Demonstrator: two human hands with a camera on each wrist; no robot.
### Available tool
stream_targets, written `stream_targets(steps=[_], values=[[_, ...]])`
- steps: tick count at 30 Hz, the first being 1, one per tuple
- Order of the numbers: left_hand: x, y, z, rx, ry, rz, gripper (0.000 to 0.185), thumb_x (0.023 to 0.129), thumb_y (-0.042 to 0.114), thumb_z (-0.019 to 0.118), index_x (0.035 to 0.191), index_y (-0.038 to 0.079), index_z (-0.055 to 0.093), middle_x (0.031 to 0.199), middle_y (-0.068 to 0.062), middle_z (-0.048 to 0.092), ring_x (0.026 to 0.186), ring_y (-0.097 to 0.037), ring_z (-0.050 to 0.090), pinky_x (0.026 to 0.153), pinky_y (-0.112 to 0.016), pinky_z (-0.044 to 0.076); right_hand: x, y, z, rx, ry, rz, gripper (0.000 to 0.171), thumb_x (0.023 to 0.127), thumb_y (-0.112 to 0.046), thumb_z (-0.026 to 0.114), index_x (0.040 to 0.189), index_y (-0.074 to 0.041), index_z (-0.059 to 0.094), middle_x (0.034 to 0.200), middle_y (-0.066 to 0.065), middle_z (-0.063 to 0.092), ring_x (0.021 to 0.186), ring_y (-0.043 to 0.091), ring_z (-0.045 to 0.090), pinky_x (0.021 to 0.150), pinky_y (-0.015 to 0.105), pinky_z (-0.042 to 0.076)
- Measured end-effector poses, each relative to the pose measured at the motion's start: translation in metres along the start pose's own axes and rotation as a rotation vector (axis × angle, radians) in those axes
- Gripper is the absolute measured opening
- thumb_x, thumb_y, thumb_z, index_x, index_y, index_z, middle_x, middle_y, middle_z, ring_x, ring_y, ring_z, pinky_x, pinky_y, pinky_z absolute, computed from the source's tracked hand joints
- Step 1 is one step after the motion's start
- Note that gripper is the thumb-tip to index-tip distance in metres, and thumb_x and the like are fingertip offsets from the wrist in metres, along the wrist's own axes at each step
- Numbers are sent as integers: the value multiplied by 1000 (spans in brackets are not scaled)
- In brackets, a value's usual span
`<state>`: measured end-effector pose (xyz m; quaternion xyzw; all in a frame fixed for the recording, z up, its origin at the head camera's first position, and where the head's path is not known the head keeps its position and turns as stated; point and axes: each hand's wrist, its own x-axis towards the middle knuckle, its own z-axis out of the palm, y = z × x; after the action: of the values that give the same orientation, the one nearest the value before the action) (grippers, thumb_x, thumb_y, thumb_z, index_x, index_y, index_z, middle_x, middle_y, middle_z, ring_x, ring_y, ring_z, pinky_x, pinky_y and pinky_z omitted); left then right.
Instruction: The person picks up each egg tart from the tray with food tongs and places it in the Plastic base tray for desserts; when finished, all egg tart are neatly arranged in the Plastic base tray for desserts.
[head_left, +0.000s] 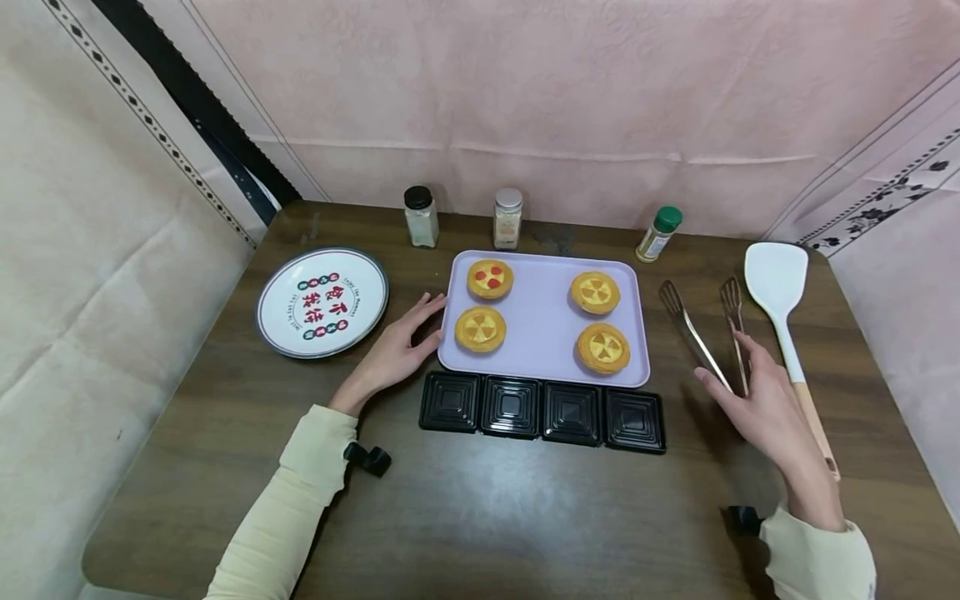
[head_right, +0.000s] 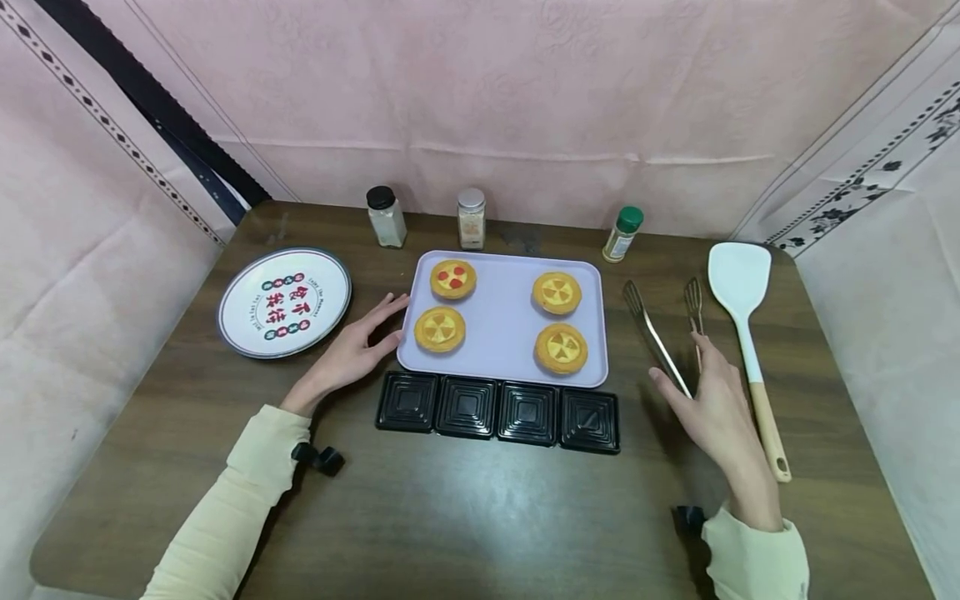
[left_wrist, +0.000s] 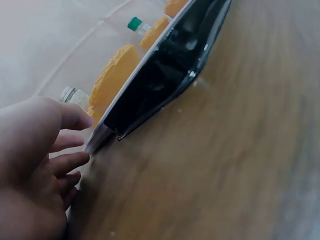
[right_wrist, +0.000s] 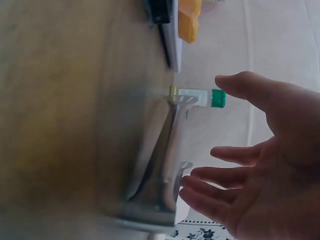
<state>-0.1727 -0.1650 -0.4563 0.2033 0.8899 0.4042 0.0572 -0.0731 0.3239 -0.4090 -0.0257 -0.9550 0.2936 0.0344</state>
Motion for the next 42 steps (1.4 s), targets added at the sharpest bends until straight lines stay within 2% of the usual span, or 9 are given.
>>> stream_targets(steps=[4, 10, 18, 23, 30, 34, 38, 42], values=[[2, -2, 0, 1, -1, 27, 54, 102, 28, 53, 153, 20, 36, 157, 4, 32, 147, -18, 17, 114, -51, 21, -1, 10, 3, 47, 62, -2, 82, 94, -31, 66, 150, 8, 21, 131, 42, 38, 114, 54, 39, 83, 65, 33], [4, -4, 0, 24, -4, 50, 55, 102, 29, 54, 153, 22, 37, 156, 5, 33, 146, -17, 18, 113, -52, 21, -1, 21, 6, 61, 130, -33, 79, 90, -19, 72, 148, 8, 26, 129, 40, 41, 114, 52, 39, 84, 61, 31], [-1, -8, 4, 65, 49, 59, 52, 102, 33, 53, 151, 23, 40, 156, -4, 35, 145, -21, 23, 112, -56, 22, 0, 27, 4, 56, 93, 1, 82, 89, -19, 73, 147, 12, 23, 133, 43, 38, 118, 57, 42, 89, 65, 34], [-3, -8, 8, 87, 85, 62, 52, 102, 32, 54, 151, 23, 41, 155, -5, 37, 145, -21, 24, 112, -57, 20, 1, 30, 7, 27, 82, 27, 84, 88, -20, 74, 146, 14, 23, 127, 44, 45, 114, 55, 47, 88, 63, 37], [-5, -10, 9, 89, 90, 54, 53, 101, 33, 55, 151, 23, 41, 154, -5, 37, 145, -21, 25, 112, -56, 20, 3, 33, 11, -36, 121, -18, 72, 85, -13, 76, 136, 19, 37, 115, 42, 53, 103, 52, 53, 80, 60, 39], [-6, -10, 9, 92, 83, 45, 53, 101, 34, 54, 151, 25, 40, 155, -6, 36, 145, -22, 25, 112, -57, 19, 4, 34, 13, -53, 135, -27, 67, 85, -12, 75, 133, 18, 41, 111, 40, 55, 97, 49, 55, 75, 56, 39], [-5, -12, 11, 103, 75, 44, 53, 101, 34, 54, 151, 25, 40, 155, -5, 36, 145, -22, 24, 112, -57, 20, 2, 34, 14, -22, 145, 8, 67, 86, -13, 74, 135, 17, 41, 114, 40, 54, 101, 50, 55, 77, 56, 39], [-4, -13, 11, 112, 74, 35, 53, 101, 34, 54, 152, 26, 40, 155, -3, 36, 145, -19, 24, 112, -55, 20, 0, 31, 13, 19, 140, 93, 70, 89, -20, 71, 141, 13, 38, 120, 39, 53, 108, 49, 53, 81, 55, 39]])
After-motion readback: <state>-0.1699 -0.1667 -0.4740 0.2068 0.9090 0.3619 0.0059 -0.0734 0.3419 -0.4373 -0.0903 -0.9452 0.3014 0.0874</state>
